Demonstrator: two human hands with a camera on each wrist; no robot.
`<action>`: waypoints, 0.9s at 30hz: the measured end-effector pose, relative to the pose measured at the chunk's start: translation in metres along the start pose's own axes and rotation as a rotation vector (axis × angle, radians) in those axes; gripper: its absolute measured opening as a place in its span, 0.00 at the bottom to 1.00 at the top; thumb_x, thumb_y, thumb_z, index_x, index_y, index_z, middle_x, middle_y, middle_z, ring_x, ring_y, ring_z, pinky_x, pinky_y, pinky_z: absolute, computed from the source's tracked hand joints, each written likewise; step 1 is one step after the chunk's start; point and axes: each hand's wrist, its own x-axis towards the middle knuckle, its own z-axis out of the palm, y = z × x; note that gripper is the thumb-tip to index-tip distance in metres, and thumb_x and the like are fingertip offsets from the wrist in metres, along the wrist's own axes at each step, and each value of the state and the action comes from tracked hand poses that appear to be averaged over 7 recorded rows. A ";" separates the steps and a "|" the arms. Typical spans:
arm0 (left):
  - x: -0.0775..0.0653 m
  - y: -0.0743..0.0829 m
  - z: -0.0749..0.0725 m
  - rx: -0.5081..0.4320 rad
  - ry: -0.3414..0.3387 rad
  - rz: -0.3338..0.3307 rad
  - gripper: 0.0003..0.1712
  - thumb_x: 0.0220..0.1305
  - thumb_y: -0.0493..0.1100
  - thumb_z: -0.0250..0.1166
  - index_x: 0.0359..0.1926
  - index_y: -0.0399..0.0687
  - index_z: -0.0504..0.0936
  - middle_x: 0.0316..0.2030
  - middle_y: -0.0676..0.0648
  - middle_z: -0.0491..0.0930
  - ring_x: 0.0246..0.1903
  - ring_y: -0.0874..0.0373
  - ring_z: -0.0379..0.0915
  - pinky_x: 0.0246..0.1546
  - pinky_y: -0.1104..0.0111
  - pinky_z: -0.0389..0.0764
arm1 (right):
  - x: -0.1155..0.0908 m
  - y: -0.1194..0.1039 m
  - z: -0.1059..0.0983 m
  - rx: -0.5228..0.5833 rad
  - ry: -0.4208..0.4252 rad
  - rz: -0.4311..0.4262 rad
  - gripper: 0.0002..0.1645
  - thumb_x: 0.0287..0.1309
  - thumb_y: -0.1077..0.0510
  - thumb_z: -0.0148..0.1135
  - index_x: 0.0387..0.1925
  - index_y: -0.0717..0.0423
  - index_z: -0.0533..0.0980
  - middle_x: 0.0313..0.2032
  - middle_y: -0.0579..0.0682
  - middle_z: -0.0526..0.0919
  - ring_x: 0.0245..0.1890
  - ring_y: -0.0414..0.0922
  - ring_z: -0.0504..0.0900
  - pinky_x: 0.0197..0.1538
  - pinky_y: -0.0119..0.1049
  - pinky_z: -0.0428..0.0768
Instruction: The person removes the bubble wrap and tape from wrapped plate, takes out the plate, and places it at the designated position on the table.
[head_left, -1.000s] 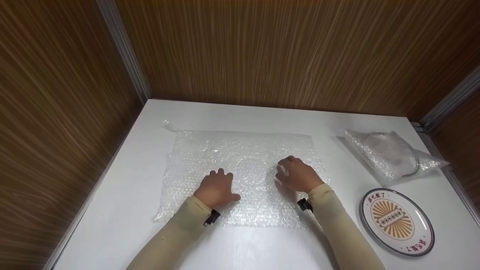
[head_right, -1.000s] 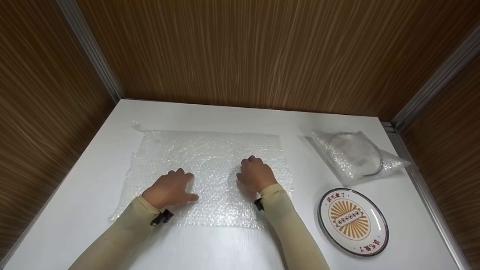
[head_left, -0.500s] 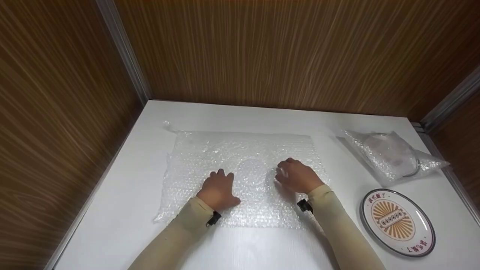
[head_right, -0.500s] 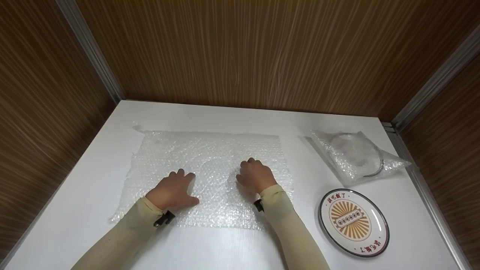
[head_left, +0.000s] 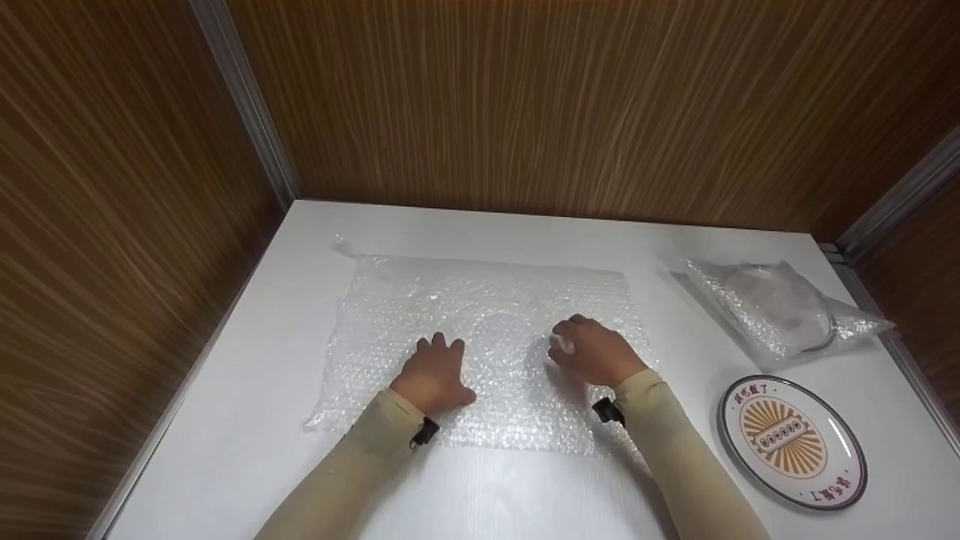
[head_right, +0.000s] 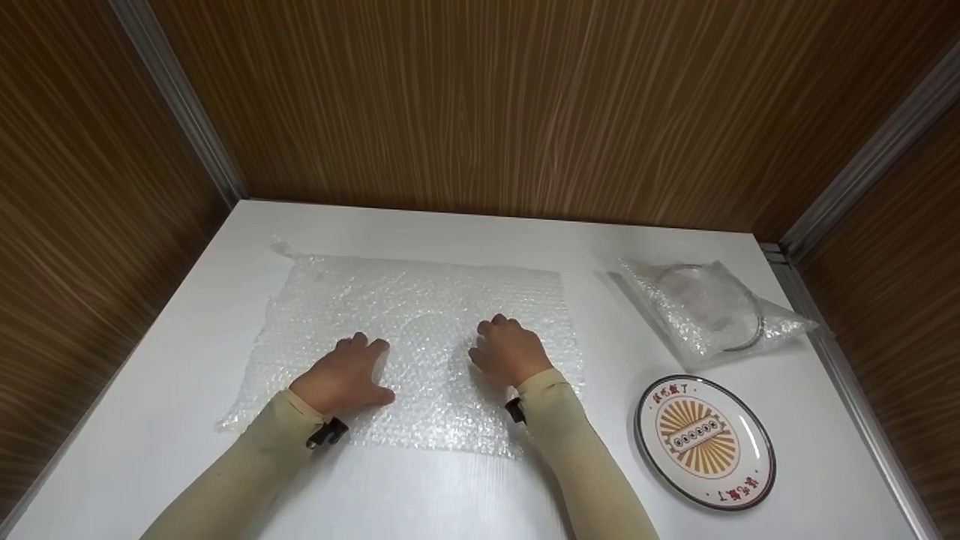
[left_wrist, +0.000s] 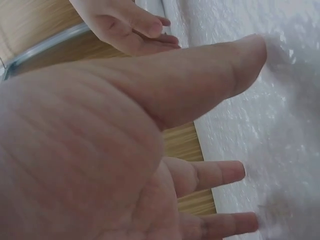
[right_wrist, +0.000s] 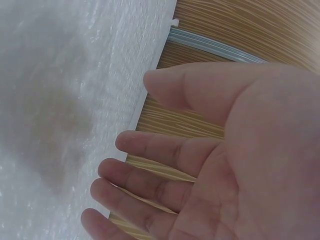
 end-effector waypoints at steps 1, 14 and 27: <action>0.001 -0.002 0.000 -0.008 0.001 0.001 0.40 0.51 0.49 0.76 0.62 0.34 0.73 0.55 0.30 0.70 0.55 0.34 0.68 0.50 0.47 0.80 | 0.000 0.000 0.000 0.001 0.000 0.003 0.20 0.67 0.53 0.63 0.55 0.61 0.80 0.45 0.55 0.83 0.42 0.54 0.83 0.45 0.54 0.83; 0.022 -0.055 -0.019 -0.106 0.046 -0.041 0.42 0.57 0.47 0.74 0.68 0.34 0.70 0.64 0.29 0.66 0.65 0.31 0.61 0.63 0.44 0.73 | -0.001 -0.001 -0.004 -0.002 -0.030 0.009 0.25 0.69 0.52 0.62 0.60 0.64 0.78 0.55 0.61 0.81 0.51 0.60 0.82 0.52 0.60 0.82; 0.026 -0.106 -0.040 -0.050 0.082 -0.132 0.35 0.62 0.45 0.71 0.65 0.30 0.73 0.62 0.25 0.68 0.66 0.29 0.61 0.70 0.39 0.62 | -0.001 0.001 -0.003 -0.007 -0.049 0.011 0.24 0.68 0.52 0.62 0.59 0.63 0.78 0.52 0.59 0.82 0.47 0.57 0.83 0.49 0.57 0.82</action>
